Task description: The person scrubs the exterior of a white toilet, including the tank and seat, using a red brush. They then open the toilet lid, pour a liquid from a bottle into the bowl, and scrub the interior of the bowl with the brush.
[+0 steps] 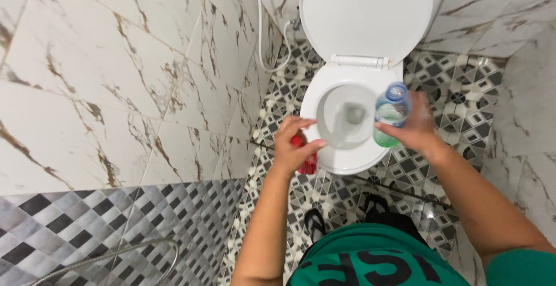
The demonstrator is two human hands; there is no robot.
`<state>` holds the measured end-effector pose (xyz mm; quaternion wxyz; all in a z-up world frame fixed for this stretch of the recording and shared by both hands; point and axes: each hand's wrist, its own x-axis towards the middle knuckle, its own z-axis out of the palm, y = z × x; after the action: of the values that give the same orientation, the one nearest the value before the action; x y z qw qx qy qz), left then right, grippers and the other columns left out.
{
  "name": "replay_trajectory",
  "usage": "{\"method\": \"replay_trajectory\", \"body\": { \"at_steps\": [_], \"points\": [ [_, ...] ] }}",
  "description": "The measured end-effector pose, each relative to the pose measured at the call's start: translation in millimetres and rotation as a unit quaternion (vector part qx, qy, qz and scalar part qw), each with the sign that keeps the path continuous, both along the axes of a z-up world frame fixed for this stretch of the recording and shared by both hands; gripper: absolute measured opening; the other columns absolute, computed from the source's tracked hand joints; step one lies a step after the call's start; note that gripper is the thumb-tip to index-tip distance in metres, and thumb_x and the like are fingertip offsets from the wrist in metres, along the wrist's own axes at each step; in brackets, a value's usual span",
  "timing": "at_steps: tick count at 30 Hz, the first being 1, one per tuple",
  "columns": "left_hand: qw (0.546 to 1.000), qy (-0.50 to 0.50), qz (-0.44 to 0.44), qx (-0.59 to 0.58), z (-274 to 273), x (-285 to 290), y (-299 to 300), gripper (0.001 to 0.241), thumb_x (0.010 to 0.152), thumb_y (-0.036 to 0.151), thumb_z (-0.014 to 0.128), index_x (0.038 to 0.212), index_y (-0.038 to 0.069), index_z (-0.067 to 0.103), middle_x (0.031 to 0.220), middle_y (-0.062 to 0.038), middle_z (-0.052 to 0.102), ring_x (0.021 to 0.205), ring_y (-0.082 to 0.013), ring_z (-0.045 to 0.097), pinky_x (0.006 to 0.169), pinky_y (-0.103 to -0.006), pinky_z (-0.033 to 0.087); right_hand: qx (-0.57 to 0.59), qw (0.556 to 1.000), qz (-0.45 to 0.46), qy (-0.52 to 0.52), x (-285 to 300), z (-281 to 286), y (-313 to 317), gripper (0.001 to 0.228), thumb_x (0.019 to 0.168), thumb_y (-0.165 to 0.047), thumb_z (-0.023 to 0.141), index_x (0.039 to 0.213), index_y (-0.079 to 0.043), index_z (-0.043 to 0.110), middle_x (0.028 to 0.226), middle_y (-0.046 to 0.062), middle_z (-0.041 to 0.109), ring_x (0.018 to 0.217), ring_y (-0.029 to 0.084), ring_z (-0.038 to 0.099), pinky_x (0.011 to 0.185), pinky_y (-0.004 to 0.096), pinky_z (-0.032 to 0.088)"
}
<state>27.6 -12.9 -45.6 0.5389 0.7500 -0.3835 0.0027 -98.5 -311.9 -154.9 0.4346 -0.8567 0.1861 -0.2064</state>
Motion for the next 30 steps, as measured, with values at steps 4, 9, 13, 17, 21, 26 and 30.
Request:
{"method": "replay_trajectory", "body": {
  "at_steps": [4,9,13,17,21,26,30],
  "points": [
    [0.992,0.072,-0.025,0.096,32,-8,-29,0.094,0.061,0.035,0.095,0.145,0.013,0.06,0.126,-0.01,0.061,0.113,-0.0239,0.063,0.087,-0.0337,0.056,-0.035,0.996,0.026,-0.083,17,112,46,0.089,0.069,-0.037,0.094,0.139,-0.003,0.05,0.126,0.018,0.05,0.116,0.031,0.06,0.1,0.043,0.052],
    [0.991,-0.015,-0.124,0.04,38,4,-54,0.116,0.059,0.04,0.098,0.156,0.009,0.042,0.143,-0.017,0.058,0.132,-0.0289,0.058,0.108,-0.0389,0.049,-0.033,0.989,0.066,-0.132,21,168,81,0.097,0.069,-0.039,0.093,0.145,-0.002,0.045,0.133,0.016,0.047,0.124,0.03,0.056,0.105,0.042,0.049],
    [0.965,0.136,-0.184,0.132,22,9,-64,0.086,0.065,0.04,0.092,0.141,0.01,0.066,0.13,-0.013,0.078,0.119,-0.0254,0.076,0.102,-0.0374,0.06,-0.035,0.984,0.087,-0.149,11,180,90,0.11,0.067,-0.043,0.092,0.153,0.0,0.038,0.134,0.017,0.041,0.128,0.03,0.05,0.111,0.045,0.044],
    [0.964,0.123,-0.185,0.146,60,1,-70,0.091,0.06,0.04,0.09,0.14,0.011,0.057,0.119,-0.01,0.076,0.108,-0.0248,0.075,0.094,-0.0362,0.058,-0.091,0.97,0.053,-0.219,-3,222,89,0.112,0.072,-0.048,0.089,0.156,0.001,0.034,0.136,0.018,0.038,0.127,0.028,0.049,0.113,0.045,0.046],
    [0.956,0.108,-0.213,0.17,71,-8,-74,0.091,0.06,0.045,0.092,0.136,0.011,0.057,0.115,-0.01,0.074,0.103,-0.0251,0.074,0.089,-0.036,0.058,-0.251,0.952,0.043,-0.171,-20,265,96,0.085,0.086,-0.04,0.083,0.149,-0.001,0.042,0.134,0.022,0.04,0.118,0.033,0.054,0.103,0.045,0.052],
    [0.943,0.08,-0.218,0.238,78,-10,-78,0.092,0.058,0.051,0.089,0.138,0.015,0.06,0.105,-0.012,0.078,0.094,-0.0274,0.077,0.083,-0.0369,0.059,-0.347,0.928,0.079,-0.113,-50,286,96,0.056,0.092,-0.022,0.072,0.141,-0.005,0.052,0.134,0.02,0.05,0.117,0.038,0.058,0.095,0.045,0.054],
    [0.931,0.02,-0.237,0.277,71,-7,-88,0.105,0.056,0.051,0.088,0.148,0.02,0.047,0.108,-0.012,0.077,0.098,-0.0306,0.075,0.085,-0.0389,0.057,-0.372,0.915,0.106,-0.118,-77,279,74,0.051,0.09,-0.009,0.062,0.14,-0.002,0.055,0.142,0.018,0.056,0.119,0.037,0.061,0.095,0.044,0.055]
  ]
}}
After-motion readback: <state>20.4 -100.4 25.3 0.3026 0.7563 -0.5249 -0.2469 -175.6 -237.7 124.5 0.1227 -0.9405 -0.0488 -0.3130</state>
